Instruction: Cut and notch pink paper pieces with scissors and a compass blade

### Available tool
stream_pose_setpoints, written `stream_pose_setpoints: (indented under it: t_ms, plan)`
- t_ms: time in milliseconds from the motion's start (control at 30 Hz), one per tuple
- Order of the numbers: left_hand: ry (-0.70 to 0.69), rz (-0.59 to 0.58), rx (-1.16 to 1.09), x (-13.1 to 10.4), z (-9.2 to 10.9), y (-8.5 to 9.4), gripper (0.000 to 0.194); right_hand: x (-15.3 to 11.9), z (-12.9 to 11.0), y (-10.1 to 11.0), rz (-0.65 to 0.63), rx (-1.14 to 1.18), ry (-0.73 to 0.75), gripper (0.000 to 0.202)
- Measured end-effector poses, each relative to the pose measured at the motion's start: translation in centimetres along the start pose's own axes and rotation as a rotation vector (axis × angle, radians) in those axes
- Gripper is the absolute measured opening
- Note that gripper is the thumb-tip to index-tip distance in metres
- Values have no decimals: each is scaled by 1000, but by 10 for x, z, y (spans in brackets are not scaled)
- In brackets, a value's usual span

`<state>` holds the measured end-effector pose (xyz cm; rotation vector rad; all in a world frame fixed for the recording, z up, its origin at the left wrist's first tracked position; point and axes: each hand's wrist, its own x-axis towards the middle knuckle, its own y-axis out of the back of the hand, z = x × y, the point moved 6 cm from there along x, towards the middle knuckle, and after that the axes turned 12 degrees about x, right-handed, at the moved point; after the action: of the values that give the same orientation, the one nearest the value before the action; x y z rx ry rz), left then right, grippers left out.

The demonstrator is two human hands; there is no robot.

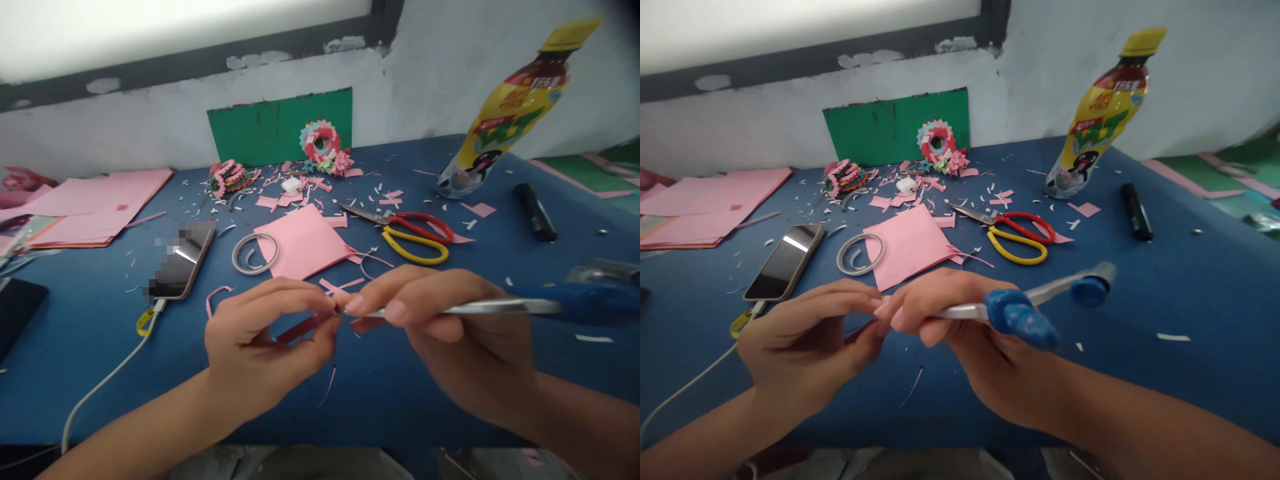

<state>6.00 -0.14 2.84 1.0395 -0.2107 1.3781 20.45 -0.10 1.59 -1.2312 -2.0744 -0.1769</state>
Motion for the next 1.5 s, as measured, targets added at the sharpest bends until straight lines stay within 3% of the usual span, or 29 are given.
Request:
stream_pose_setpoints:
  t_ms: [200,467,1000,1500]
  plan:
    - [-44,-5,85,3,3,-1,24,2,-5,-2,21,-112,61,18]
    - [-65,2,123,1,2,-1,27,1,-2,-1,17,-187,4,19]
    - [72,-40,69,-5,-6,-2,30,0,-2,0,116,-113,23,19]
    - [64,-29,91,-1,-5,-1,24,0,-3,-4,-48,-171,27,20]
